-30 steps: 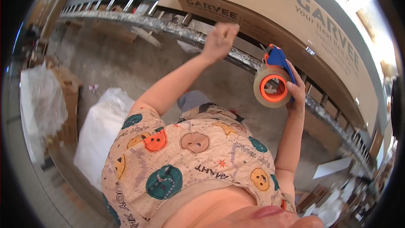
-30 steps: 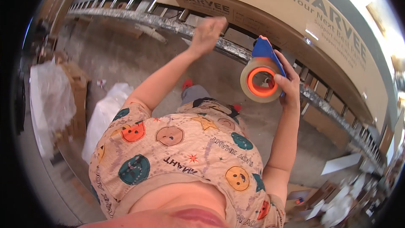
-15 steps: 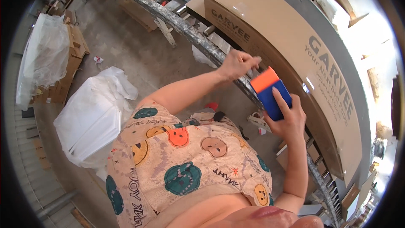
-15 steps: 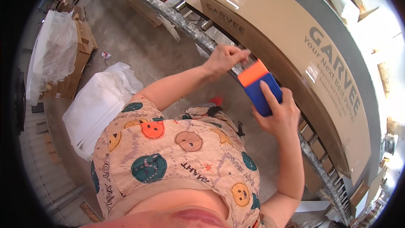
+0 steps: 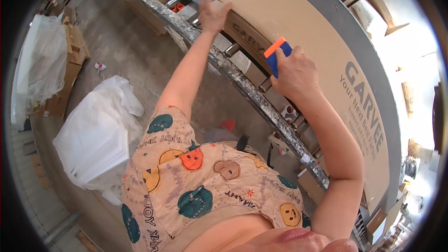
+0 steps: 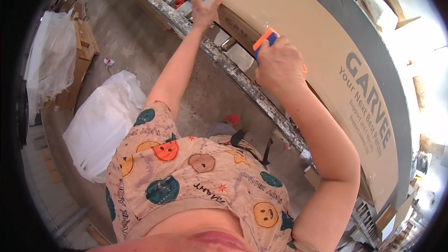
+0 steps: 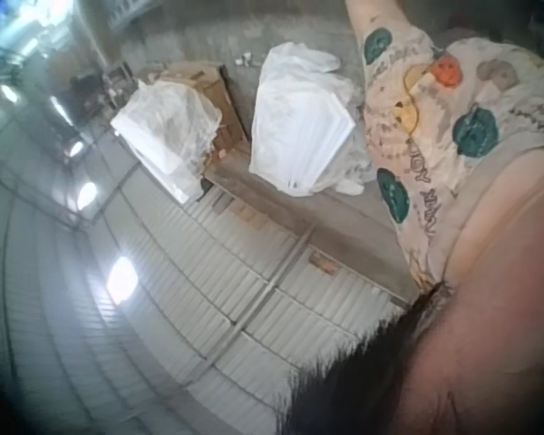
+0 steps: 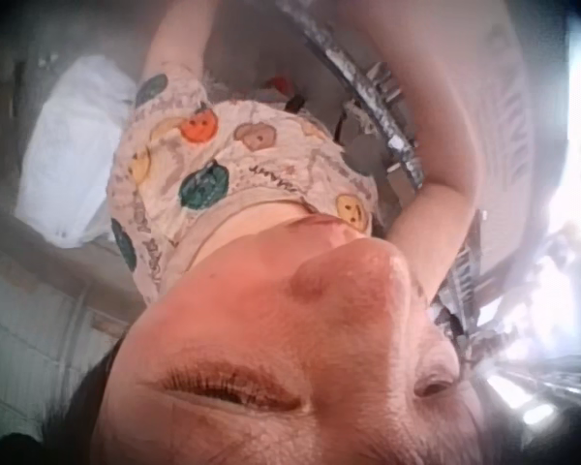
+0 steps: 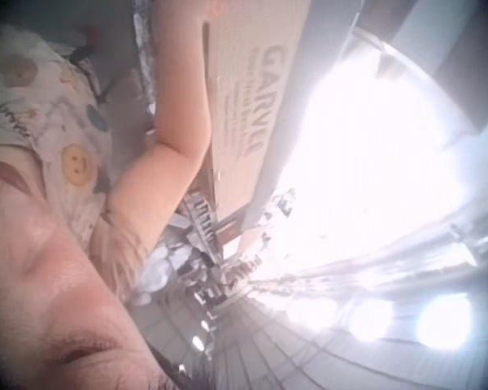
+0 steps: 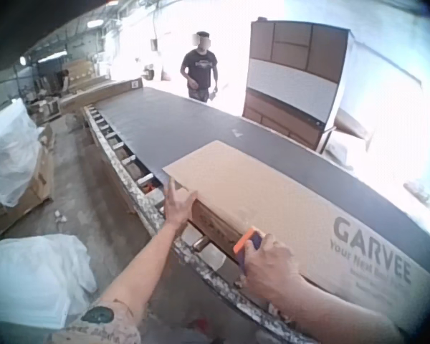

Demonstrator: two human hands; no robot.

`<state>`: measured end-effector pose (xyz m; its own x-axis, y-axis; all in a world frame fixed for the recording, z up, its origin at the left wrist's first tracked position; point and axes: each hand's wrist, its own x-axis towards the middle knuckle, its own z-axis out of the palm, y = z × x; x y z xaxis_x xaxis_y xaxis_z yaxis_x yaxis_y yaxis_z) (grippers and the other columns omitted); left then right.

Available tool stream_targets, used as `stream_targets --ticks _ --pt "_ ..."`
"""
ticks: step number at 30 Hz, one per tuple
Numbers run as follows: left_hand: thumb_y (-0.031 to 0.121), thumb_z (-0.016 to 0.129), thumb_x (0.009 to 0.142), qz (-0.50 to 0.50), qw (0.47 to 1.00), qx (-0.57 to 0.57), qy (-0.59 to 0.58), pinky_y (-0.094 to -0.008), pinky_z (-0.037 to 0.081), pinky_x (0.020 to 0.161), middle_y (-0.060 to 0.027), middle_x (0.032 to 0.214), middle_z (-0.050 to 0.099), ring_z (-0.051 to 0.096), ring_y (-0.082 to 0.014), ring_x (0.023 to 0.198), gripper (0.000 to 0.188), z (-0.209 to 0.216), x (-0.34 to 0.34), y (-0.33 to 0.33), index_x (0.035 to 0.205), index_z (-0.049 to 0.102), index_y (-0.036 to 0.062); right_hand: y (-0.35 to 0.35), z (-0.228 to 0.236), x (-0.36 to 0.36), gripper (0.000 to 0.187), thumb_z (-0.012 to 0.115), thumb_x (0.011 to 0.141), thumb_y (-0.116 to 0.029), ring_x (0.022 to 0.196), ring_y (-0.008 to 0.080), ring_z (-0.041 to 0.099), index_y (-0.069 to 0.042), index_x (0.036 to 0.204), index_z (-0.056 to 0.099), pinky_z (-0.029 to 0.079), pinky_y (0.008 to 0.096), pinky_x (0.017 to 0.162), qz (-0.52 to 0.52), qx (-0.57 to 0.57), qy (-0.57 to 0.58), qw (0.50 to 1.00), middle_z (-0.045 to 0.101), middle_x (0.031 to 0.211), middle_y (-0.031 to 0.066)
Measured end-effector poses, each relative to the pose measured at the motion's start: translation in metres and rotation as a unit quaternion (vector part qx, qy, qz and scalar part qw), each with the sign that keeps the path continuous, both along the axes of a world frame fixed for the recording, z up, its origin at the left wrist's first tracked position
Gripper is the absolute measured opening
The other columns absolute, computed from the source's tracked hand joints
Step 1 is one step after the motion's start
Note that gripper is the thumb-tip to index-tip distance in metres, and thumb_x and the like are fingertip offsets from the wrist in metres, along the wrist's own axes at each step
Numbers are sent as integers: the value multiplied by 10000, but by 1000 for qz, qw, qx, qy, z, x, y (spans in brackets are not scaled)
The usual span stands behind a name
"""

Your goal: The person places a white board into a long cardboard box on a conveyor belt, then folds the box flaps and seals the seams with a tape dispenser.

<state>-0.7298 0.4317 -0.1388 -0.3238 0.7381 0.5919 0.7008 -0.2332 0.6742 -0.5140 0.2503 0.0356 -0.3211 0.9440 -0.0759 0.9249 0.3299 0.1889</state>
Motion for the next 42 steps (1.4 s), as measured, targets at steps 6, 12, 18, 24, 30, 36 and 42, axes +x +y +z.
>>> stream_targets --ticks 6,12,18,24,30,36,42 --pt "578 562 828 -28 991 45 -124 -486 156 1114 -329 1438 203 159 -416 1372 943 65 45 -37 1401 212 -84 3 6 -7 406 689 718 -286 863 308 608 -20 1009 590 520 370 691 20 -7 -2 1000 561 918 179" --pt "592 539 810 149 891 -366 222 -501 80 1137 -254 1480 152 66 -357 1405 926 32 61 31 1448 103 81 37 -22 -64 380 639 733 -100 1000 279 605 -25 1105 651 525 413 642 10 64 91 994 626 1120 165" --pt "711 464 800 150 962 -209 -90 -431 242 1105 -274 1481 127 82 -371 1388 1076 47 -51 71 1439 76 -63 -32 46 31 322 674 686 -106 922 270 622 -79 1006 703 515 388 590 115 -48 78 989 660 1013 136" --pt "388 541 898 -56 966 -92 -237 -443 376 1010 -243 1424 273 406 -321 1233 732 43 186 -98 1395 250 -64 -274 34 304 490 711 669 -180 876 282 603 -141 1142 588 525 386 642 -50 74 134 987 591 889 115" --pt "353 494 923 1 955 171 241 -573 124 1097 -314 1471 76 113 -451 1367 551 -25 365 -243 1295 398 -41 -504 32 531 764 773 577 -163 971 297 579 -285 1285 516 514 402 783 -176 130 2 976 528 1093 147" --pt "395 591 840 -490 813 127 288 -514 282 1050 -117 1336 463 404 -306 1263 401 76 541 -417 1152 604 143 -561 19 579 833 762 555 -105 949 314 567 -272 1322 483 505 402 779 -263 84 -38 960 489 1085 140" --pt "413 406 946 -595 667 189 408 -482 229 1093 -154 1415 394 345 -310 1326 557 77 670 -474 1343 414 23 -482 26 507 701 756 662 -230 846 314 594 -125 1302 491 503 390 750 -441 -53 -158 882 503 973 178"
